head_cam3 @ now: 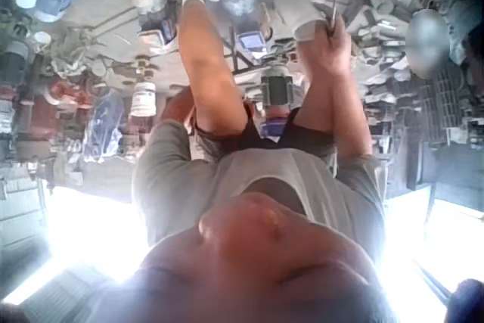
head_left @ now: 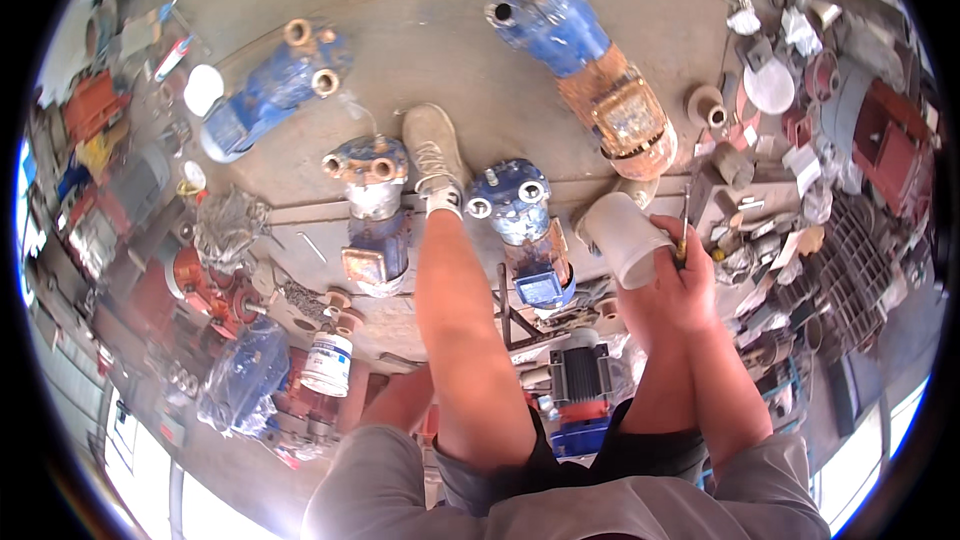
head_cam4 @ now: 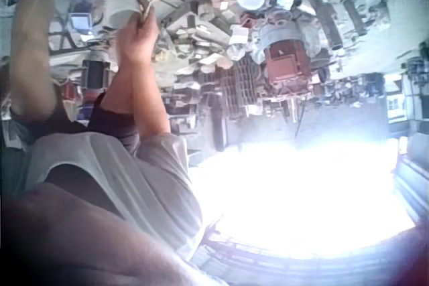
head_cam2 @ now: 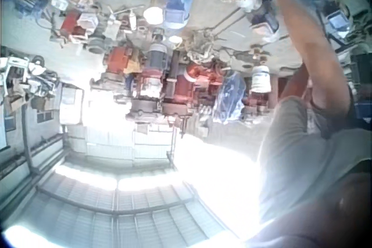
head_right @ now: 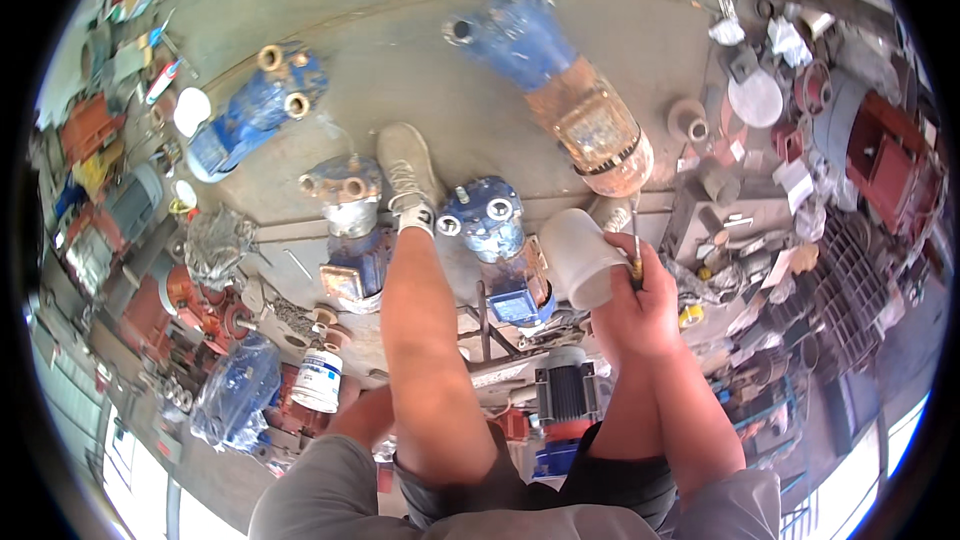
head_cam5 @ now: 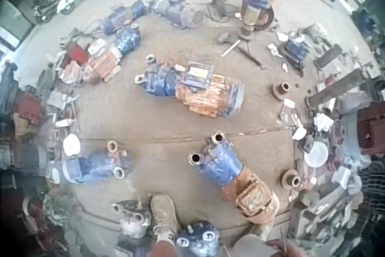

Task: The person sits on the floor of a workshop and uses a screwdriver to remove screws from the terminal box of a blue electric motor. They then move to a second motor and repeat the process of unscrewing the terminal cover.

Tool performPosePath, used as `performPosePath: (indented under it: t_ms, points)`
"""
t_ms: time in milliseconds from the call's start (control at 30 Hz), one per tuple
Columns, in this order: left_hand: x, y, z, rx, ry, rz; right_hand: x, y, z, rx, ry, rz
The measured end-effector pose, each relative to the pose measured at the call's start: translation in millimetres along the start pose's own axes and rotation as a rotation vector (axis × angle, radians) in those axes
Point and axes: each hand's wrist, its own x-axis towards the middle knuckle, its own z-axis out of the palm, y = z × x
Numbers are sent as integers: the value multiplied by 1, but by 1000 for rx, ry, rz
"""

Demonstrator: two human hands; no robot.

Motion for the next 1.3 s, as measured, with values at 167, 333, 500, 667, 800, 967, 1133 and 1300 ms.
performPosePath:
  t_ms: [167, 333, 500, 667, 800, 967, 1133, 1300]
  points:
    - [-31, -21, 73, 103, 22, 56, -16, -32, -21, -39, -87, 28]
    - [-166, -30, 44, 127, 12, 203, -22, -77, -35, -156, -64, -152]
    - [-297, -64, -52, 231, -272, -16, -30, -122, -36, -69, -29, -45]
    - [-349, -146, -94, 264, -136, -126, -30, -164, -17, -64, -36, -80]
    - [-347, -201, -148, 208, 86, -102, -24, -186, 8, -85, -54, -72]
    - [-311, -260, -200, 355, 114, -78, -13, -203, 37, -98, -79, -7]
    - [-292, -287, -278, 428, -31, -8, -12, -233, 65, -106, -103, 98]
    - [-273, -330, -307, 485, -99, 34, -7, -234, 86, -216, -127, 42]
